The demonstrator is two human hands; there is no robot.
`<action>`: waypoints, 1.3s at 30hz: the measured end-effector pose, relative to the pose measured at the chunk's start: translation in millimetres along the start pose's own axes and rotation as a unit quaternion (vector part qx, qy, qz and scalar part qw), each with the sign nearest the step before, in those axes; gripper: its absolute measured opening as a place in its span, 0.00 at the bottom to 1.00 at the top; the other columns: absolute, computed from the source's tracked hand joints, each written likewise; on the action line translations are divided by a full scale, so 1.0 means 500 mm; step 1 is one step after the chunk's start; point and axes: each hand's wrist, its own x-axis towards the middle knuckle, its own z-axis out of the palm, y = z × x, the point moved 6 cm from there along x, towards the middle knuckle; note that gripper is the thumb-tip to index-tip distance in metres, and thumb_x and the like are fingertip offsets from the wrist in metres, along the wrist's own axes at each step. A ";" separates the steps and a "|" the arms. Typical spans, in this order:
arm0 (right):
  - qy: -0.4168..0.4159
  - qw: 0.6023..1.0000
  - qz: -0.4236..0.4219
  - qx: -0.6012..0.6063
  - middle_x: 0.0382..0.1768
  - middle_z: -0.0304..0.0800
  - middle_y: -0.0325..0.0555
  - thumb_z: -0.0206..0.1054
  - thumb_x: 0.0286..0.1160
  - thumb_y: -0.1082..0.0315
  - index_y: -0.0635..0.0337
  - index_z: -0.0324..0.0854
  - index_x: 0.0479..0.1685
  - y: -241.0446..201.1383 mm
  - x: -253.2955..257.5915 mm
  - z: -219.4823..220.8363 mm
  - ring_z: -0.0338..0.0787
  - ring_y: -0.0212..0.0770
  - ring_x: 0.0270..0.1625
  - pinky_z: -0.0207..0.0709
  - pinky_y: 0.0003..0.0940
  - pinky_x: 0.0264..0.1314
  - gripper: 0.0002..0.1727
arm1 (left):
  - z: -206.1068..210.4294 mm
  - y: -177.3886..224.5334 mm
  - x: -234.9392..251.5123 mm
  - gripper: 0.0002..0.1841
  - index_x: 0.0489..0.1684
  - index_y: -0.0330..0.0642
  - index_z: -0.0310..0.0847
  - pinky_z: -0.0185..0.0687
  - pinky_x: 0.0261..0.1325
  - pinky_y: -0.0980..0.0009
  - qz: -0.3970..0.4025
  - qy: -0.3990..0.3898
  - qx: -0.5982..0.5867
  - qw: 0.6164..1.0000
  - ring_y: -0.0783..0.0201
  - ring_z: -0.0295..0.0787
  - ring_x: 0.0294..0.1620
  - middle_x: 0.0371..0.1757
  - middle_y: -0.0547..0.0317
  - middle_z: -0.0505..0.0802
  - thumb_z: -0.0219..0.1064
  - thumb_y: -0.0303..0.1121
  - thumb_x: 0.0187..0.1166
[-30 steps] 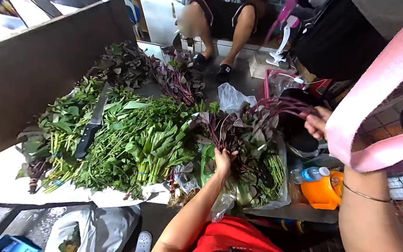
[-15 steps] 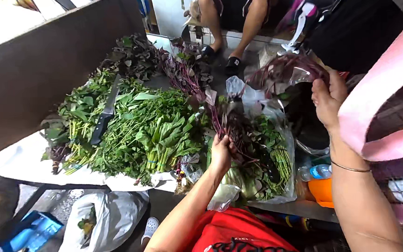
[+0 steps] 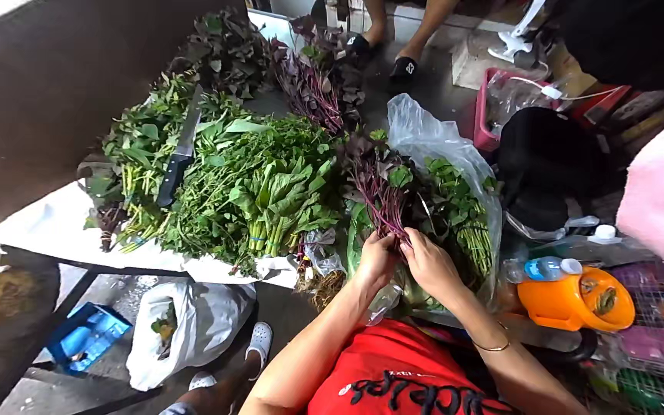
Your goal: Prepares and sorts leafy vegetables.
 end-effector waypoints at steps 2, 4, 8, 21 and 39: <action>-0.024 0.998 0.012 0.050 0.74 0.80 0.64 0.45 0.95 0.58 0.65 0.69 0.84 0.003 -0.007 -0.006 0.83 0.60 0.74 0.72 0.56 0.78 0.27 | -0.003 0.000 0.001 0.15 0.71 0.34 0.65 0.87 0.53 0.61 0.000 -0.001 0.009 1.000 0.59 0.89 0.45 0.47 0.48 0.88 0.46 0.23 0.90; -0.057 0.993 0.015 0.103 0.75 0.79 0.63 0.43 0.95 0.58 0.64 0.69 0.84 0.014 -0.011 -0.015 0.81 0.56 0.76 0.69 0.53 0.82 0.28 | -0.008 0.000 0.002 0.15 0.70 0.35 0.66 0.87 0.54 0.60 0.004 -0.011 0.012 1.000 0.59 0.89 0.45 0.48 0.48 0.88 0.47 0.23 0.90; -0.110 0.976 0.028 0.188 0.59 0.90 0.56 0.49 0.94 0.61 0.66 0.77 0.77 0.041 -0.010 -0.024 0.91 0.45 0.58 0.80 0.42 0.68 0.24 | -0.008 0.002 -0.001 0.15 0.68 0.36 0.67 0.86 0.54 0.58 0.012 -0.035 0.016 0.999 0.58 0.90 0.46 0.48 0.49 0.89 0.46 0.20 0.87; -0.208 0.889 0.077 0.401 0.49 0.89 0.53 0.53 0.92 0.69 0.71 0.78 0.70 0.070 0.010 -0.012 0.93 0.36 0.43 0.89 0.32 0.51 0.19 | -0.006 0.016 -0.017 0.17 0.67 0.41 0.68 0.86 0.55 0.58 0.018 -0.077 0.007 0.997 0.58 0.90 0.48 0.48 0.51 0.89 0.43 0.19 0.85; -0.059 0.881 0.046 0.467 0.44 0.93 0.50 0.64 0.80 0.77 0.70 0.85 0.52 0.061 -0.016 -0.031 0.96 0.38 0.43 0.92 0.33 0.51 0.08 | -0.023 0.031 -0.012 0.15 0.66 0.41 0.67 0.87 0.53 0.59 0.042 -0.096 0.001 0.994 0.58 0.91 0.45 0.45 0.51 0.90 0.45 0.19 0.86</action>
